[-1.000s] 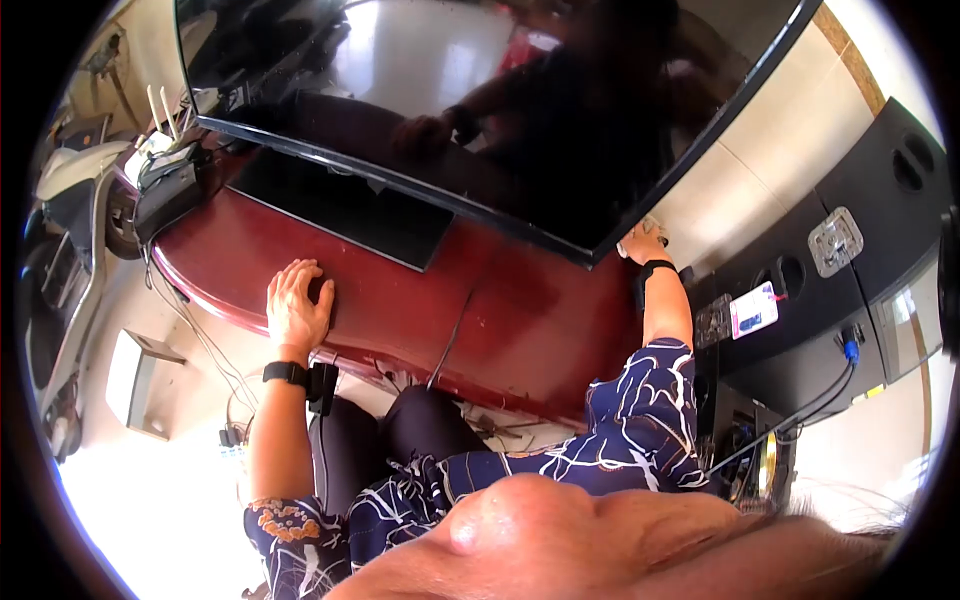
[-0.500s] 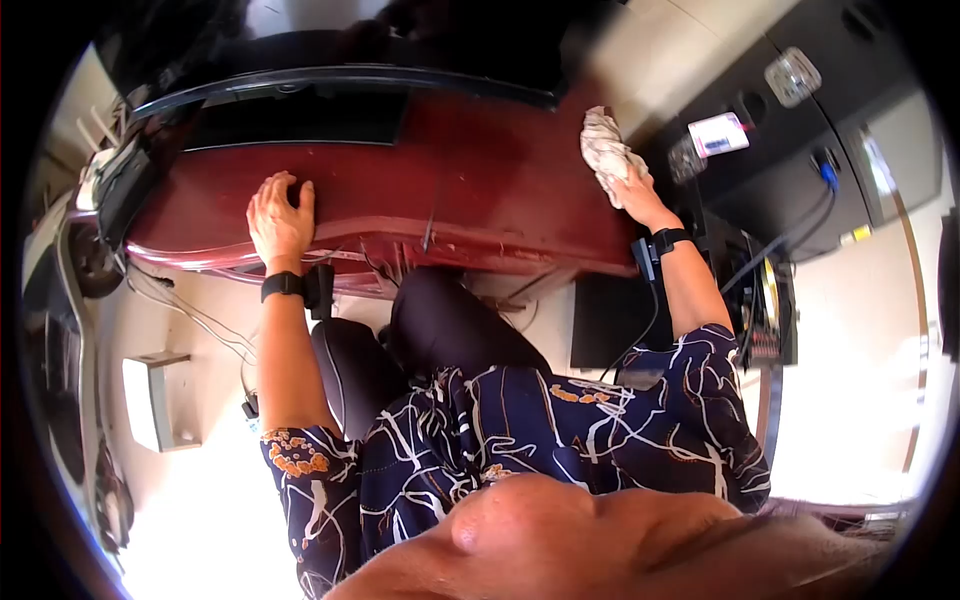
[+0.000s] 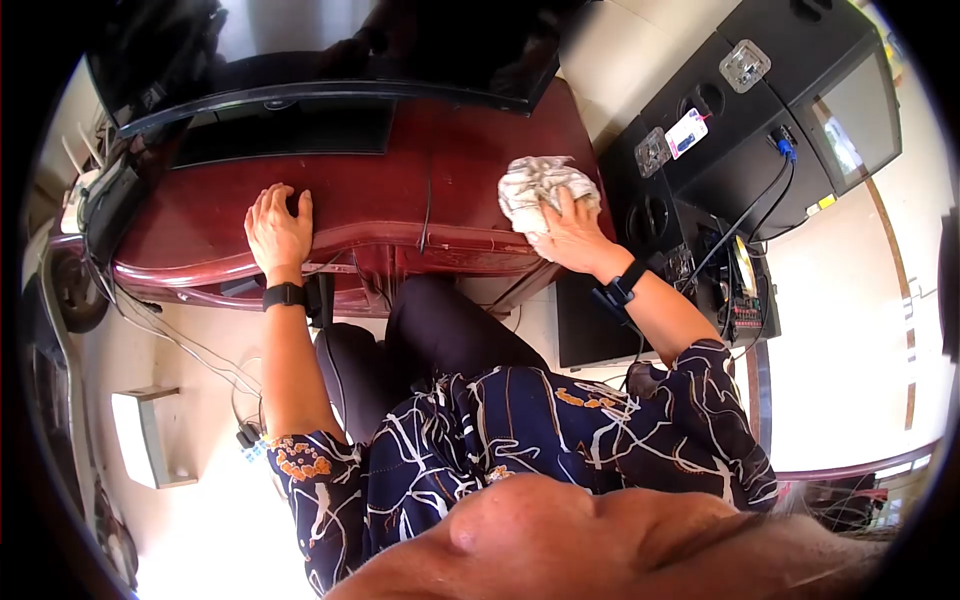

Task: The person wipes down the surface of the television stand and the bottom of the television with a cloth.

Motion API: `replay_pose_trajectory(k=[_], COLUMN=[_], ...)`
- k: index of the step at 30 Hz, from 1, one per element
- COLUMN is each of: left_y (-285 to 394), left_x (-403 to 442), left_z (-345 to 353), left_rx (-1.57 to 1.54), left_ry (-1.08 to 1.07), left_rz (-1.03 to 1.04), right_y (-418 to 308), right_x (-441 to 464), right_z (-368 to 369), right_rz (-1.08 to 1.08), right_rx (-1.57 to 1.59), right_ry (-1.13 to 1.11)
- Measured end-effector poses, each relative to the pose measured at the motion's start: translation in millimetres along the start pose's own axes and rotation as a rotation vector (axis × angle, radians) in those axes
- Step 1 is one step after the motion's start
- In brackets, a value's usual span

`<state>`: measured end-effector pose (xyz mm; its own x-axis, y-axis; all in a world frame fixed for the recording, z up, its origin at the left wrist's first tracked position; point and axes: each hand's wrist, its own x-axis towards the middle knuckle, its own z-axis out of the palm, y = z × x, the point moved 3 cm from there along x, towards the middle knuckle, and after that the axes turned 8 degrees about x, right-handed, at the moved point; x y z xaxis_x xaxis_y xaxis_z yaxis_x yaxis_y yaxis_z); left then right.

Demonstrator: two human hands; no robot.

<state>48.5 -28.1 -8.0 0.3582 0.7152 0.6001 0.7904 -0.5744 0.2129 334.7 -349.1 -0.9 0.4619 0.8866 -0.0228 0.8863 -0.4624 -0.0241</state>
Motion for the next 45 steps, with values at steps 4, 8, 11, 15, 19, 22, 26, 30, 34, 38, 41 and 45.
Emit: replay_pose_trajectory(k=[4, 8, 11, 15, 19, 22, 26, 30, 34, 38, 41, 45], left_y=[0.2, 1.0, 1.7, 3.9, 2.6, 5.4, 7.4, 5.0, 3.8, 3.8, 2.4, 5.2], left_x=[-1.5, -1.2, -0.7, -0.7, -0.1, 0.1, 1.3, 0.6, 0.9, 0.2, 0.8, -0.2], left_z=[0.2, -0.1, -1.8, -2.3, -2.9, -3.9, -3.5, -1.3, 0.0, -1.3, -0.9, -5.4], left_rx=[0.007, -0.01, -0.021, -0.016, -0.014, -0.018, 0.001, -0.01, -0.014, -0.01, -0.022, -0.027], left_ry=[0.036, 0.047, 0.041, 0.029, 0.02, 0.01, 0.008, 0.06, 0.059, 0.067, 0.041, 0.051], left_rz=[0.011, 0.019, 0.018, 0.007, 0.003, 0.006, 0.008, -0.003, -0.015, -0.036, -0.046, -0.046], right_y=[-28.0, -41.3, -51.9, -55.2, -54.9, -50.4, -50.6, -54.1, -58.3, -74.6, -75.0, -82.9], right_x=[45.8, 101.8, 135.9, 172.9, 198.8, 207.7, 224.0, 251.5, 251.7, 215.2, 213.3, 183.0], right_z=[-2.5, -9.8, -21.3, -25.4, -24.8, -21.6, -18.1, -12.1, -5.9, -31.9, -20.0, -24.3], right_rz=[-0.15, -0.169, -0.126, -0.101, -0.113, -0.132, -0.127, -0.095, -0.138, 0.078, 0.057, 0.013], right_rx=[-0.002, 0.032, -0.01, 0.023, 0.055, 0.075, 0.171, 0.296, 0.282, 0.212, 0.205, 0.163], right_ry=[-0.005, -0.12, -0.242, -0.243, -0.212, -0.222, -0.166, -0.222, -0.096, -0.152, -0.155, -0.164])
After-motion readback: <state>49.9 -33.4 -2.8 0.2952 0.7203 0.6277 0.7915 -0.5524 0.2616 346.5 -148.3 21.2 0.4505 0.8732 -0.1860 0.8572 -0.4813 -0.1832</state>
